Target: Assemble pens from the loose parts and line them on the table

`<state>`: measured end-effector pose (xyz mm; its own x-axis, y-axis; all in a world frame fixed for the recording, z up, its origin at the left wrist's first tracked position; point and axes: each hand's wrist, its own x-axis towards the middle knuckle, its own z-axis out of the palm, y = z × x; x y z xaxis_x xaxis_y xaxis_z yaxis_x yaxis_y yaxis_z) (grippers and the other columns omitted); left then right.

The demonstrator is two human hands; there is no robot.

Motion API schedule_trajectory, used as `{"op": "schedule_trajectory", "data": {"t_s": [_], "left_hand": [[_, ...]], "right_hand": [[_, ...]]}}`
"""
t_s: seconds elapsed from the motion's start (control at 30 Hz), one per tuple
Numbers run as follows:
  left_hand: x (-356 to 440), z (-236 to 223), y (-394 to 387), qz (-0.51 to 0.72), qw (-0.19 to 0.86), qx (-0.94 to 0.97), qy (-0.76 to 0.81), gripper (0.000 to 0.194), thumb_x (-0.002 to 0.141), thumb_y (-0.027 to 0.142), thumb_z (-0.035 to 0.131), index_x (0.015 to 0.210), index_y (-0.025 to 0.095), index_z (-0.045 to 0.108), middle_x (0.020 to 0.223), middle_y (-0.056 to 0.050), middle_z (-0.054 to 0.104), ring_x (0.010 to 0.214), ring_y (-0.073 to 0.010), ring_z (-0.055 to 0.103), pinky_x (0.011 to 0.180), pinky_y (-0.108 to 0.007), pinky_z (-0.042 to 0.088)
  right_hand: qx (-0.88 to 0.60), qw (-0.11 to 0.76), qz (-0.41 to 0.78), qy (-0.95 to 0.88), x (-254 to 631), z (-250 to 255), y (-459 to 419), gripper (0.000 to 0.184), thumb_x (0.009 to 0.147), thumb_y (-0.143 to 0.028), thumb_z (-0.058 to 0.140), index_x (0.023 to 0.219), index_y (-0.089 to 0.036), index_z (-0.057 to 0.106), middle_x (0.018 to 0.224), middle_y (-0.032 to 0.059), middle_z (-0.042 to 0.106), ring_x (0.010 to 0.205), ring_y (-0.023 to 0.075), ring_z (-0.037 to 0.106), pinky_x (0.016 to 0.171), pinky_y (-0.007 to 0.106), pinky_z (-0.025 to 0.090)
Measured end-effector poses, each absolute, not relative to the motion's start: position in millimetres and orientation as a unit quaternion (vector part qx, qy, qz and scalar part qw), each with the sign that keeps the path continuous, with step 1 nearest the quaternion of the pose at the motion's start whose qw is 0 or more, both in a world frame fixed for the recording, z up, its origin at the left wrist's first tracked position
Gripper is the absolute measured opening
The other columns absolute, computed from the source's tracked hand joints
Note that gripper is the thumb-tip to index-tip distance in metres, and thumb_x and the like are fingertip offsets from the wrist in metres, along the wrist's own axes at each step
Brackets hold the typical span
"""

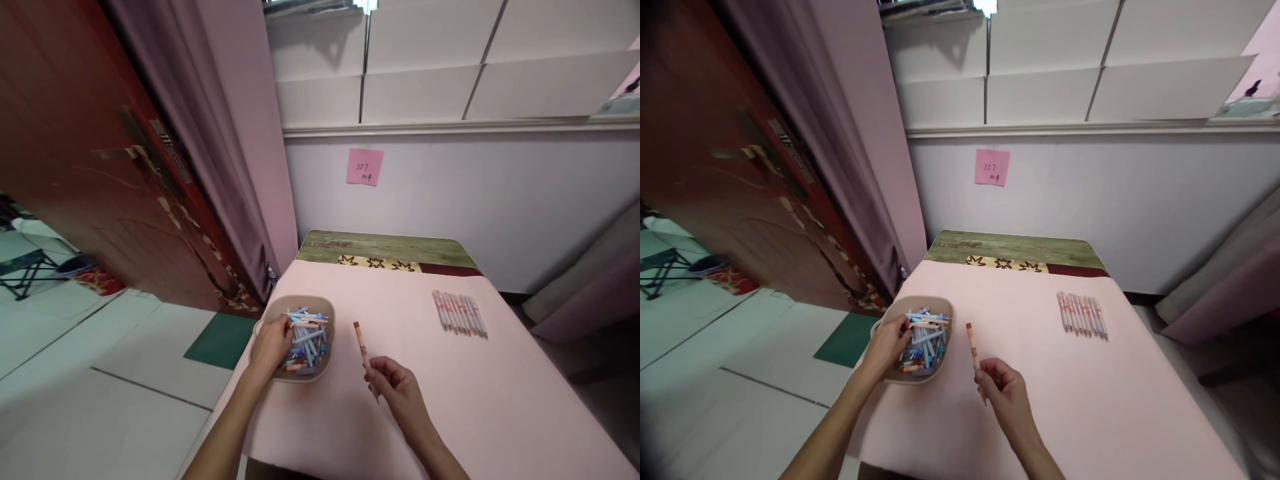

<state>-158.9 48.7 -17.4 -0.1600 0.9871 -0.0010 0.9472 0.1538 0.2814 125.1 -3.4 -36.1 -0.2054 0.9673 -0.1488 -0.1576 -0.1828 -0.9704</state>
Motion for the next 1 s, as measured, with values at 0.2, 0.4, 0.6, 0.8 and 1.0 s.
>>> {"op": "schedule_trajectory", "data": {"t_s": [0.2, 0.4, 0.6, 0.8, 1.0], "left_hand": [[-146, -5, 37, 0.302, 0.228, 0.583, 0.719, 0.019, 0.081, 0.033, 0.050, 0.078, 0.022, 0.066, 0.057, 0.002, 0.057, 0.055, -0.0160, 0.052, 0.054, -0.024, 0.035], [-115, 11, 27, 0.434, 0.274, 0.570, 0.642, 0.017, 0.073, 0.033, 0.062, 0.081, 0.024, 0.073, 0.075, -0.003, 0.068, 0.063, -0.0181, 0.058, 0.061, -0.026, 0.042], [-99, 24, 19, 0.466, 0.299, 0.577, 0.600, 0.014, 0.076, 0.032, 0.061, 0.083, 0.022, 0.069, 0.064, -0.001, 0.062, 0.058, -0.0162, 0.055, 0.057, -0.025, 0.042], [-109, 30, 17, 0.465, 0.307, 0.559, 0.614, 0.011, 0.073, 0.032, 0.063, 0.071, 0.022, 0.065, 0.058, 0.001, 0.058, 0.053, -0.0134, 0.052, 0.052, -0.023, 0.039], [-123, 28, 21, 0.518, 0.305, 0.498, 0.625, 0.019, 0.069, 0.035, 0.069, 0.081, 0.020, 0.063, 0.063, 0.002, 0.061, 0.055, -0.0121, 0.053, 0.052, -0.021, 0.041]], "right_hand": [[-0.443, 0.433, 0.634, -0.463, 122, -34, -2, 0.035, 0.076, -0.051, 0.068, 0.080, -0.017, 0.059, 0.070, 0.0022, 0.059, 0.059, 0.0131, 0.050, 0.052, 0.024, 0.039], [-0.439, 0.433, 0.604, -0.505, 89, -13, 23, 0.021, 0.088, -0.041, 0.048, 0.082, -0.022, 0.049, 0.066, -0.0032, 0.051, 0.055, 0.0117, 0.044, 0.048, 0.021, 0.035], [-0.422, 0.441, 0.533, -0.587, 41, 3, 57, 0.023, 0.080, -0.041, 0.060, 0.078, -0.019, 0.063, 0.066, -0.0013, 0.056, 0.064, 0.0139, 0.048, 0.059, 0.023, 0.040], [-0.423, 0.475, 0.529, -0.562, 35, -4, 62, 0.031, 0.079, -0.044, 0.061, 0.063, -0.018, 0.057, 0.055, -0.0046, 0.045, 0.053, 0.0106, 0.038, 0.050, 0.022, 0.032], [-0.449, 0.423, 0.510, -0.599, 40, -7, 67, 0.023, 0.075, -0.042, 0.067, 0.075, -0.019, 0.065, 0.059, -0.0035, 0.053, 0.056, 0.0119, 0.045, 0.051, 0.021, 0.034]]}}
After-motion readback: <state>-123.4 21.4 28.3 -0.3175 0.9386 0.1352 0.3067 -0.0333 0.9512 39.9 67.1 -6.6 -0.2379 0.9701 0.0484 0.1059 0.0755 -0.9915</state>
